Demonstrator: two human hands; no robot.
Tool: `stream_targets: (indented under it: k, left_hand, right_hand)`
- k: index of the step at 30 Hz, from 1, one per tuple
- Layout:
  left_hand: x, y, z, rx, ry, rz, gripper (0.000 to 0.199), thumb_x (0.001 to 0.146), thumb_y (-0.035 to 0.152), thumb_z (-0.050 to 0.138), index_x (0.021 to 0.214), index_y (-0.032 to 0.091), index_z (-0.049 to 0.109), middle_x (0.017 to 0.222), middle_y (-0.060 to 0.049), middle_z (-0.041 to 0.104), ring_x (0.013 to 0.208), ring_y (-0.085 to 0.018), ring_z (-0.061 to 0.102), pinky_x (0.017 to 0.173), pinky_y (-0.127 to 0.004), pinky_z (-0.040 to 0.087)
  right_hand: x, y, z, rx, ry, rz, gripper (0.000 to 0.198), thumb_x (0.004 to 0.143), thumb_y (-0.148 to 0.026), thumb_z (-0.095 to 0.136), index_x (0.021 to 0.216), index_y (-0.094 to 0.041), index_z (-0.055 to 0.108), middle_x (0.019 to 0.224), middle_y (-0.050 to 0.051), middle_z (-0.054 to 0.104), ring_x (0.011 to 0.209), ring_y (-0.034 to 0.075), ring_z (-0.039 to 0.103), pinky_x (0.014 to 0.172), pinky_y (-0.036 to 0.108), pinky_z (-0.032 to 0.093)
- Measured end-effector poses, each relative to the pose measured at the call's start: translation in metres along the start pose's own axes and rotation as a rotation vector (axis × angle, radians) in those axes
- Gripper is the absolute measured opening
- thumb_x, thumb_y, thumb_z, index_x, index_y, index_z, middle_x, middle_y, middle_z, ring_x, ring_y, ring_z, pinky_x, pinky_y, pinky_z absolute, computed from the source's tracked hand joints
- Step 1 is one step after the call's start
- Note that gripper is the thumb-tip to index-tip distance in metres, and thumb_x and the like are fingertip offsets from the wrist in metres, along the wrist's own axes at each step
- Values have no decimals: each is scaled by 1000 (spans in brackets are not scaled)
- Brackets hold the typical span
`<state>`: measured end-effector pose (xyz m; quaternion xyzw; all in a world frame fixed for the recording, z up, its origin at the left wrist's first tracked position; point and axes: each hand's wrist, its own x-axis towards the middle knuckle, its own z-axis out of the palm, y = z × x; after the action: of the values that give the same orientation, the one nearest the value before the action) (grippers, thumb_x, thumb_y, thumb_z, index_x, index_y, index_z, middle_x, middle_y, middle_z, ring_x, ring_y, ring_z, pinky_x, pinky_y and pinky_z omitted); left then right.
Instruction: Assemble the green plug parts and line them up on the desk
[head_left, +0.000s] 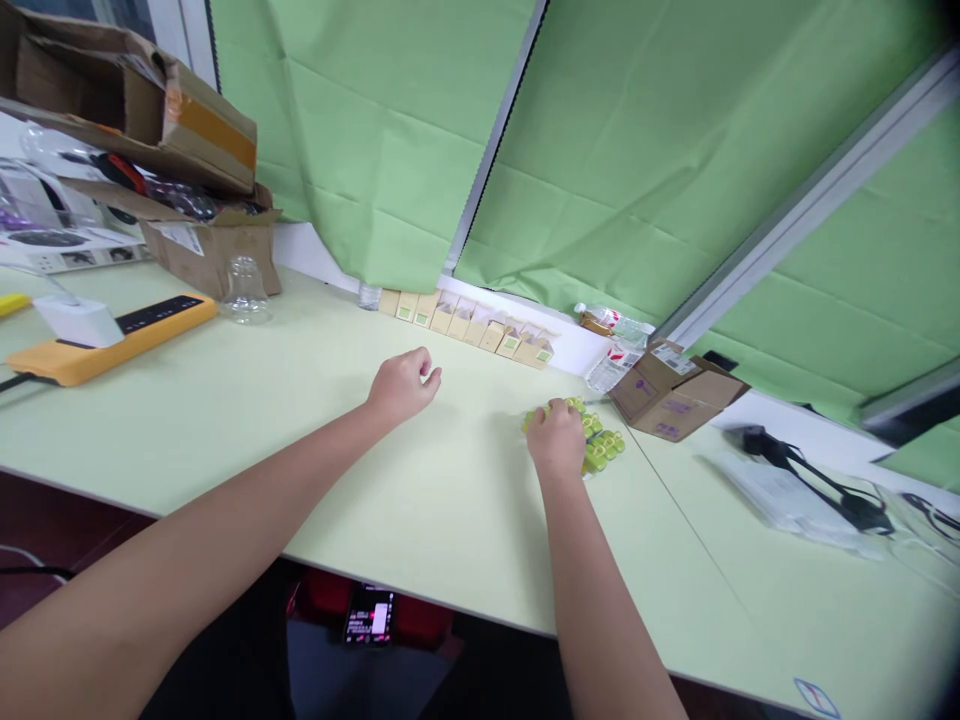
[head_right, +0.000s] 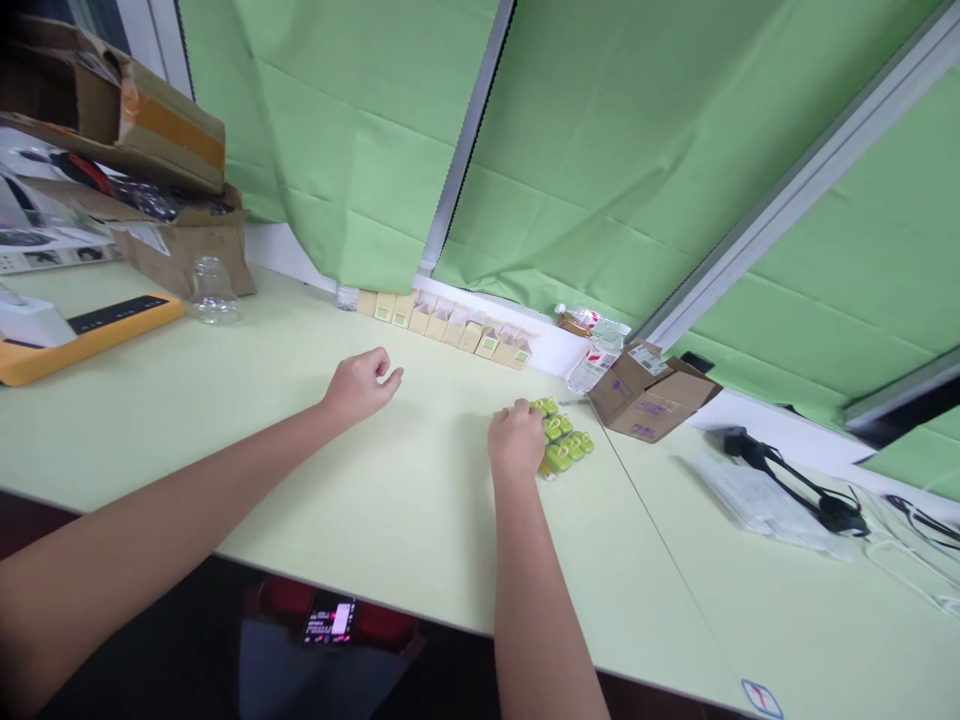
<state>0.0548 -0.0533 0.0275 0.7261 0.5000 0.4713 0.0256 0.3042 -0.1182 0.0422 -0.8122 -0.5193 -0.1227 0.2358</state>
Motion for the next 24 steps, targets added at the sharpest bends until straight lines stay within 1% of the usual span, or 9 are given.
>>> stream_targets:
  k: [3, 6, 8, 11, 14, 16, 18, 20, 24]
  left_hand:
    - [-4, 6, 0, 8, -140, 7, 47, 79, 48, 60, 55, 22, 30, 48, 3, 30, 49, -13, 32, 54, -30, 25]
    - [-9, 12, 4, -71, -315, 96, 50, 85, 42, 53, 50, 20, 24, 46, 3, 25, 48, -12, 26, 54, -30, 24]
    - [-13, 14, 6, -115, -365, 135, 47, 87, 37, 48, 50, 20, 25, 46, 3, 26, 48, -12, 26, 54, -30, 24]
    - [-14, 11, 5, -128, -315, 150, 36, 85, 35, 51, 56, 20, 36, 52, 3, 38, 51, -13, 33, 54, -29, 27]
    - [-11, 5, 1, -198, -257, 153, 10, 83, 27, 49, 80, 21, 56, 80, -1, 62, 66, -14, 52, 61, -27, 37]
    - [-7, 1, -2, -289, -301, 191, 20, 83, 18, 41, 87, 21, 61, 93, -3, 67, 79, -15, 58, 71, -27, 42]
    - [-4, -1, -4, -349, -379, 224, 27, 79, 12, 35, 75, 19, 61, 85, -3, 67, 78, -16, 59, 74, -27, 43]
    - [-3, 1, -7, -346, -440, 224, 26, 75, 10, 35, 63, 19, 57, 68, -1, 61, 66, -15, 55, 68, -27, 41]
    - [-4, 9, -12, -225, -530, 205, 21, 71, 11, 41, 58, 19, 55, 52, 1, 49, 53, -14, 43, 56, -28, 32]
  right_hand:
    - [2, 3, -2, -21, -48, 23, 29, 92, -20, 43, 111, -12, 64, 102, 19, 65, 94, 29, 62, 74, 35, 41]
    - [3, 6, -2, -26, -72, 41, 27, 93, -22, 43, 101, -16, 67, 100, 16, 66, 88, 27, 61, 70, 33, 39]
    - [4, 8, 1, 0, -55, 24, 26, 92, -23, 43, 98, -18, 67, 98, 14, 66, 86, 25, 60, 70, 33, 39]
    - [3, 5, 10, 110, 1, -91, 23, 90, -24, 45, 93, -17, 66, 94, 13, 66, 88, 25, 58, 76, 34, 41]
    - [-2, -6, 20, 313, 4, -229, 22, 89, -29, 46, 92, -17, 64, 93, 11, 68, 91, 24, 59, 83, 35, 43]
    - [-7, -16, 24, 481, -71, -240, 23, 90, -34, 46, 93, -19, 62, 92, 9, 70, 87, 23, 62, 82, 34, 45]
    - [-14, -25, 26, 641, -159, -229, 23, 91, -38, 46, 93, -21, 61, 93, 7, 72, 85, 21, 64, 80, 33, 47]
    - [-19, -32, 27, 759, -217, -242, 23, 91, -41, 47, 92, -22, 60, 98, 7, 73, 86, 20, 65, 80, 32, 48]
    - [-27, -40, 26, 875, -274, -262, 22, 91, -42, 49, 91, -22, 59, 103, 7, 73, 89, 19, 66, 81, 32, 49]
